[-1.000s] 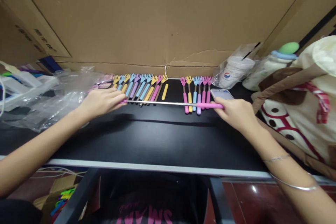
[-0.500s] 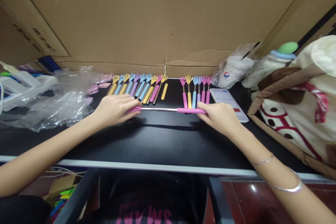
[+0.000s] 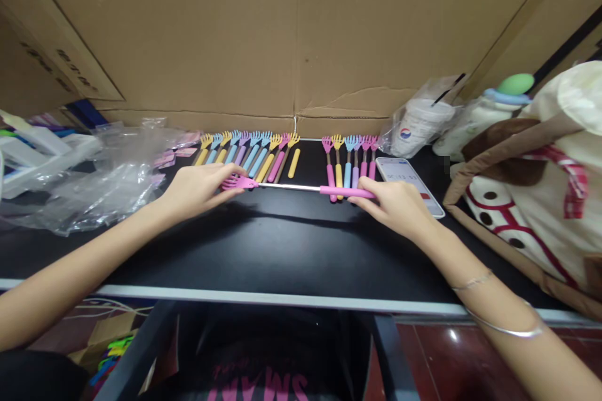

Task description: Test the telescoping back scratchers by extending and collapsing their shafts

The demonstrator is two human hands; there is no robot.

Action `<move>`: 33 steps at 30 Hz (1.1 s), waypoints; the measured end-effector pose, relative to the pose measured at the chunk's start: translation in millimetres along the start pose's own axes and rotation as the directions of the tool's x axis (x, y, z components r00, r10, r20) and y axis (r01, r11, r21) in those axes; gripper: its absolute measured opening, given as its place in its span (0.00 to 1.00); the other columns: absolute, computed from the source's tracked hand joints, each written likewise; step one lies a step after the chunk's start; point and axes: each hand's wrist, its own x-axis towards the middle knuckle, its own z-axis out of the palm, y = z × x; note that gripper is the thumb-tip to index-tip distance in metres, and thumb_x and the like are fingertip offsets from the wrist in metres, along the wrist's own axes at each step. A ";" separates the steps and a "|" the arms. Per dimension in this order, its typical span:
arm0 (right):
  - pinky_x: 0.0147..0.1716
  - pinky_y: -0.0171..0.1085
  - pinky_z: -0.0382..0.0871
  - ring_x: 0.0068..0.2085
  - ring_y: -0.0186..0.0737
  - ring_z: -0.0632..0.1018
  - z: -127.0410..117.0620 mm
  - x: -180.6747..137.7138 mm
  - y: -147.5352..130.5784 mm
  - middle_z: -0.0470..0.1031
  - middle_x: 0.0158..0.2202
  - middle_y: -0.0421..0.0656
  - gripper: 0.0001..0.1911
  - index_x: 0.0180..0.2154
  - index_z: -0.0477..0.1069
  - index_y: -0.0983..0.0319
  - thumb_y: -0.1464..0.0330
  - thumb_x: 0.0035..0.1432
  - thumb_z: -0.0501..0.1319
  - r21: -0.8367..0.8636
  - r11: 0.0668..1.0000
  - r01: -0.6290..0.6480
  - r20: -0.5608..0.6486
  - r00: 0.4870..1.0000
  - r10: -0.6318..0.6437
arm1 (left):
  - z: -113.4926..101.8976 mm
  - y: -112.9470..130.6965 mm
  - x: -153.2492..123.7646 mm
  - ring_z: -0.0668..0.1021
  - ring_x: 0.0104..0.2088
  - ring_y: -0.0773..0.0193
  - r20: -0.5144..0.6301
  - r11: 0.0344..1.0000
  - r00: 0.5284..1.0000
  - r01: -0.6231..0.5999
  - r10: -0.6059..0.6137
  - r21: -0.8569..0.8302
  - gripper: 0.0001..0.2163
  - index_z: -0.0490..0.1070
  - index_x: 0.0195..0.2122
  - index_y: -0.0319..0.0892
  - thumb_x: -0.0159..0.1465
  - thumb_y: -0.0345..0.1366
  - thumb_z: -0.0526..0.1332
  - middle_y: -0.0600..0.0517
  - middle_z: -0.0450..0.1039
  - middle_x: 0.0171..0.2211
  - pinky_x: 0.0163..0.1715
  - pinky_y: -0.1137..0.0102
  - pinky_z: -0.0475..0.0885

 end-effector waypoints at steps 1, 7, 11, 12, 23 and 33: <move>0.22 0.32 0.49 0.19 0.33 0.65 0.2 1.0 0.7 0.64 0.18 0.37 0.20 0.26 0.60 0.59 0.51 0.60 0.48 0.005 1.000 0.001 0.001 1.000 -0.001 | 0.7 0.5 0.5 0.77 0.30 0.64 -0.003 1.000 1.000 0.000 0.000 -0.023 0.19 0.68 0.43 0.43 0.67 0.51 0.46 0.51 0.76 0.32 0.23 0.74 0.59; 0.22 0.32 0.51 0.20 0.34 0.66 3.4 4.5 -4.1 0.66 0.19 0.38 0.20 0.27 0.59 0.59 0.51 0.62 0.46 0.024 0.997 0.072 0.027 0.997 -0.073 | 3.5 11.8 1.5 0.77 0.29 0.65 -0.004 0.995 1.000 -0.031 0.031 -0.091 0.17 0.68 0.42 0.42 0.67 0.50 0.48 0.52 0.75 0.30 0.23 0.75 0.59; 0.23 0.32 0.52 0.21 0.35 0.68 4.7 4.5 -11.7 0.68 0.20 0.39 0.21 0.27 0.60 0.59 0.51 0.62 0.45 0.013 0.994 0.108 0.010 0.994 -0.108 | 5.8 21.0 1.5 0.77 0.28 0.65 -0.012 0.993 0.999 -0.050 0.049 -0.104 0.17 0.68 0.42 0.43 0.66 0.50 0.50 0.53 0.75 0.29 0.22 0.75 0.58; 0.23 0.32 0.52 0.21 0.35 0.68 4.6 4.3 -12.5 0.68 0.20 0.39 0.21 0.27 0.60 0.59 0.51 0.62 0.45 0.014 0.994 0.107 0.002 0.994 -0.107 | 5.8 22.0 1.4 0.77 0.28 0.65 -0.017 0.993 0.999 -0.046 0.045 -0.108 0.16 0.68 0.42 0.43 0.66 0.49 0.50 0.53 0.75 0.29 0.22 0.75 0.57; 0.23 0.31 0.51 0.24 0.33 0.70 -1.7 2.4 -16.2 0.72 0.24 0.39 0.16 0.32 0.69 0.59 0.56 0.61 0.51 -0.029 0.994 0.101 -0.089 0.991 -0.103 | 5.0 24.3 0.9 0.76 0.26 0.66 -0.078 0.998 0.997 0.013 -0.018 -0.069 0.17 0.69 0.42 0.45 0.65 0.51 0.52 0.54 0.74 0.26 0.21 0.75 0.54; 0.22 0.33 0.45 0.23 0.32 0.71 -15.6 35.9 -47.5 0.74 0.25 0.40 0.13 0.32 0.67 0.60 0.64 0.63 0.48 -0.207 0.960 0.187 -0.105 0.972 -0.211 | -9.7 30.8 31.1 0.74 0.36 0.59 -0.094 0.994 0.992 -0.083 0.090 0.074 0.19 0.70 0.43 0.41 0.66 0.50 0.49 0.47 0.73 0.31 0.25 0.71 0.60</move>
